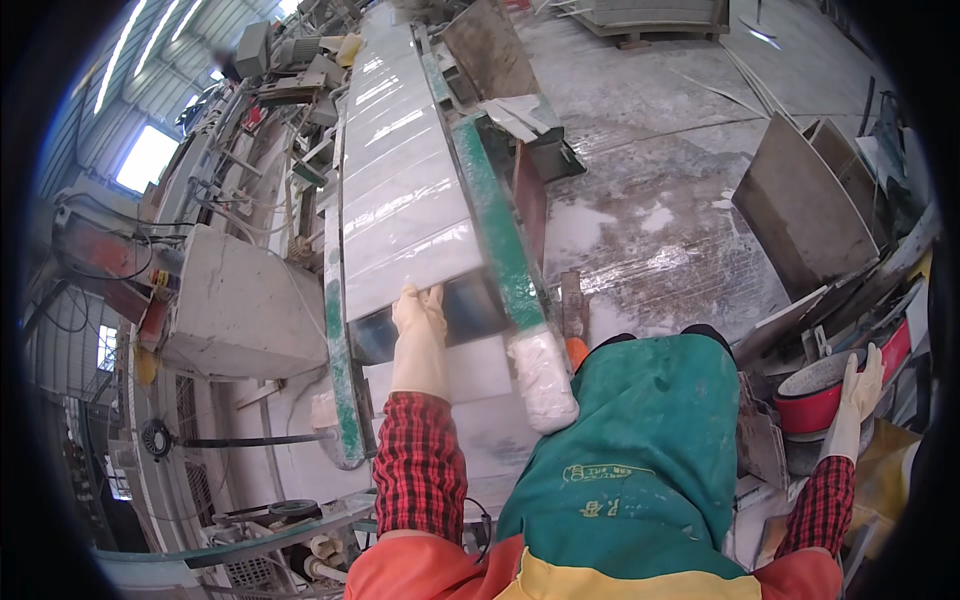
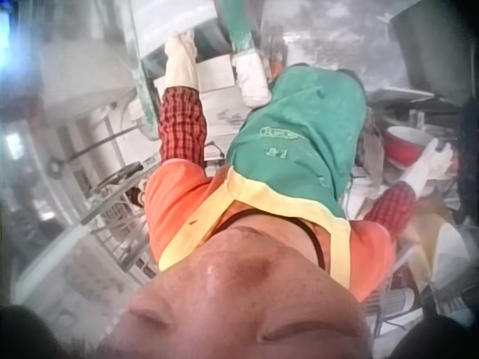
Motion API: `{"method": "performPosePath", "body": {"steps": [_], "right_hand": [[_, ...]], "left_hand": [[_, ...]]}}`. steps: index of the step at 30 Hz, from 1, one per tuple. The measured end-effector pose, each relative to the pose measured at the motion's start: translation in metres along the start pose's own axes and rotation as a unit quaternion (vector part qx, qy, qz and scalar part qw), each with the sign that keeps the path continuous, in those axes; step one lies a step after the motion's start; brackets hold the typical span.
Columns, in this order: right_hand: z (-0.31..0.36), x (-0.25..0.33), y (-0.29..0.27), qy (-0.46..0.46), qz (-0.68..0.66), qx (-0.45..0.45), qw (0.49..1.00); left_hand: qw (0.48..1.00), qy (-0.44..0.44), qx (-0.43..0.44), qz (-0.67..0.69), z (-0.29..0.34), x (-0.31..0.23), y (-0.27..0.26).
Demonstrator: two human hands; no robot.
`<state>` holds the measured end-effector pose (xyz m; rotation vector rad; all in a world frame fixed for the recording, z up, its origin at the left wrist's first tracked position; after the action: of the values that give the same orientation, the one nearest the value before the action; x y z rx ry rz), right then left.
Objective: The person repeatedly picks up white rectangular panels from a conveyor belt and places them into a nearby bin. The person wears gloves and an apron while performing this repetitive task in a factory setting.
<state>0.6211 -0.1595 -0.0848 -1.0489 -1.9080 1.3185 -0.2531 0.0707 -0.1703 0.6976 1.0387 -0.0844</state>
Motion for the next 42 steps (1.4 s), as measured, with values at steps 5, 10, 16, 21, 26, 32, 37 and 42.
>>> {"method": "performPosePath", "body": {"steps": [5,10,16,21,26,32,37,42], "right_hand": [[0.002,0.002,0.006,-0.022,0.020,-0.020,0.999],[0.014,0.006,0.001,-0.008,0.054,-0.012,0.998],[0.038,0.015,-0.023,0.004,0.040,-0.020,0.999],[0.049,0.033,-0.063,-0.016,-0.028,-0.135,0.990],[0.055,0.047,-0.044,0.022,-0.049,-0.085,0.995],[0.028,0.024,-0.067,0.119,-0.111,0.093,0.982],[-0.018,0.018,-0.063,0.084,-0.023,-0.089,0.992],[-0.040,0.011,-0.042,0.117,-0.026,-0.035,0.992]], "left_hand": [[0.997,-0.036,0.009,-0.061,-0.017,0.006,-0.006],[0.987,-0.006,0.036,-0.158,0.037,-0.032,0.013],[0.943,-0.020,0.140,-0.303,0.023,-0.035,0.018],[0.924,-0.049,0.290,-0.245,-0.054,-0.007,-0.039],[0.872,0.016,0.419,-0.253,-0.043,-0.072,-0.050],[0.915,0.087,0.098,-0.382,0.013,-0.074,-0.024],[0.826,0.172,0.246,-0.476,0.076,-0.078,0.021],[0.640,0.298,0.461,-0.538,0.191,-0.042,0.110]]}}
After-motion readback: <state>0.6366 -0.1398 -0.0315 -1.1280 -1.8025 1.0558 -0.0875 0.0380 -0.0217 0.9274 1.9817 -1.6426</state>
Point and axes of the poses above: each hand's wrist, its own z-axis away from the middle knuckle, its own y-axis out of the palm, x = y × z, the point moved 6 cm from there along -z, towards the middle knuckle, and after that the axes turned 15 degrees about y, right-handed, at the moved point
